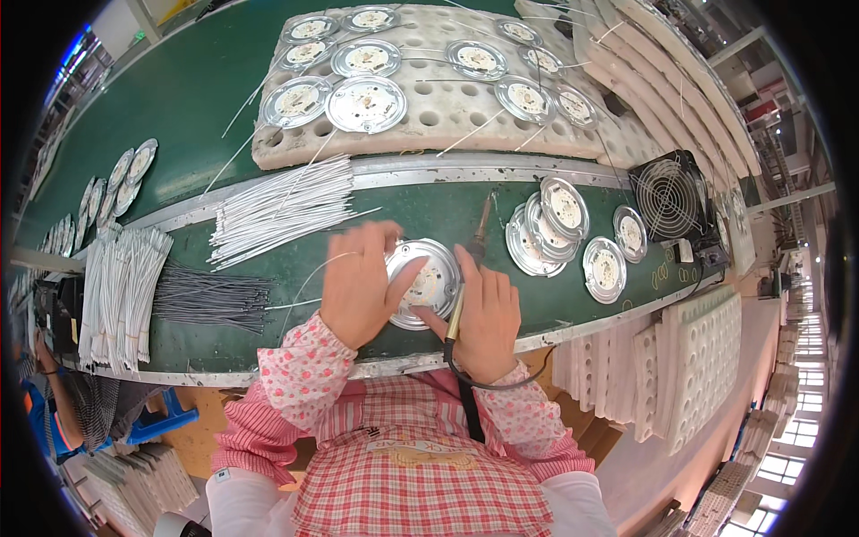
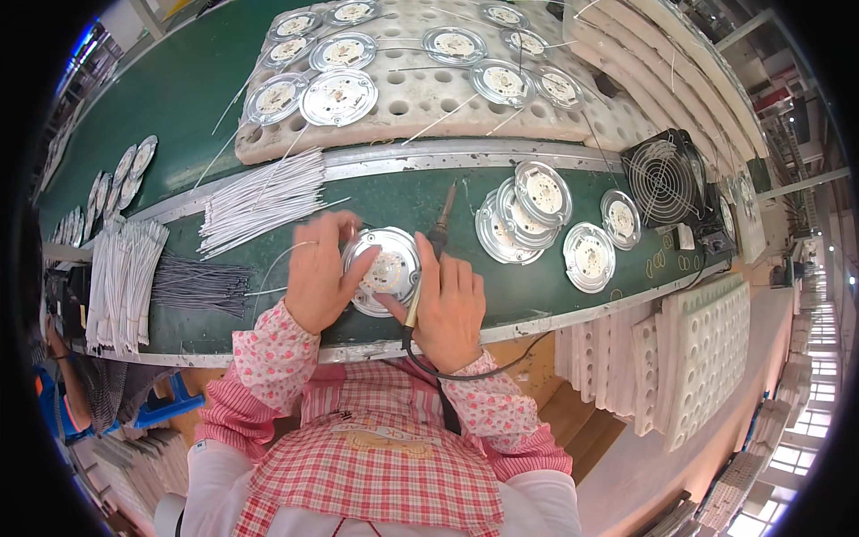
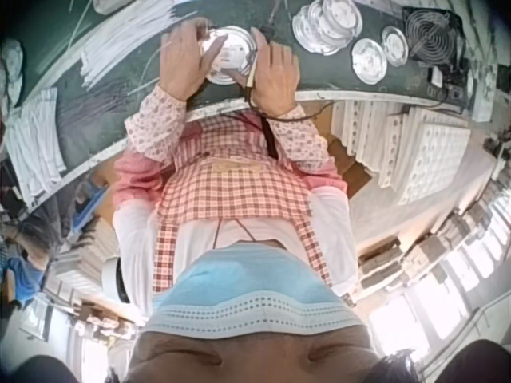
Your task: The person solders wires onto circular LED light panels using a soldering iron and solder wire, picking up unfinished panels and stacking finished ones.
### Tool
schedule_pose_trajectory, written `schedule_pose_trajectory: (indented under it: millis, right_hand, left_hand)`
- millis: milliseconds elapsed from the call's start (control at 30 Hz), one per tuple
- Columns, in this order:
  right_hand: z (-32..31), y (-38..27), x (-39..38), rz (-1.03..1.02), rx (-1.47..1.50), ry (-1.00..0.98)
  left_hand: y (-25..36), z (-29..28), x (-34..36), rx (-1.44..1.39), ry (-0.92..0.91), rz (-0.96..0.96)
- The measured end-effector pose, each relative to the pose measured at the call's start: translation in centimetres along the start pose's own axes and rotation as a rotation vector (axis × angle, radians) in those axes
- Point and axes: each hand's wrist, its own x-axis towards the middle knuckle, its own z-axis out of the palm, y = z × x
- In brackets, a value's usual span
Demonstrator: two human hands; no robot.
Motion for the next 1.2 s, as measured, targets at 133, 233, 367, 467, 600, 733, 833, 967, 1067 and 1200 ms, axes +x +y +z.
schedule_pose_trajectory:
  millis: [133, 233, 367, 467, 600, 733, 833, 967, 1067, 1200]
  right_hand:
    - [-1.1, 0.9, 0.1, -0.089, 0.023, 0.065]
    - [-2.8, 2.1, -1.1, -0.131, 0.375, 0.064]
    - [-4.3, 2.1, -1.1, 0.174, 0.742, -0.152]
    - [-3.9, 2.9, -1.0, -0.028, 0.748, -0.118]
    - [-4.2, 2.6, -0.6, -0.047, 0.74, -0.153]
    - [-4.2, 2.3, -0.6, -0.052, 0.721, -0.169]
    - [-4.0, 2.4, -1.1, 0.057, 0.746, -0.17]
    - [-4.0, 2.7, -1.4, 0.291, 0.843, -0.275]
    - [-3.5, 2.9, -1.7, 0.296, 0.876, -0.254]
    - [-3.4, 2.6, -2.2, 0.299, 0.89, -0.228]
  left_hand:
    - [-1.5, 0.1, -1.4, -0.304, -0.24, -0.174]
    - [-1.9, -1.1, -0.8, -0.3, -0.33, 0.017]
    - [-1.9, -1.2, -0.9, -0.302, -0.343, 0.075]
    - [-1.8, -1.0, -0.7, -0.29, -0.363, 0.087]
    - [-1.6, -1.0, -0.6, -0.235, -0.373, 0.089]
    - [-1.7, -0.5, -0.5, -0.16, -0.363, 0.148]
    - [-1.4, -0.5, -0.4, -0.107, -0.369, 0.158]
    - [-1.1, -0.6, -0.7, -0.108, -0.304, 0.155]
    - [-1.1, -1.3, -2.3, -0.016, -0.256, 0.103]
    - [-1.4, -1.4, -3.5, 0.11, -0.212, 0.261]
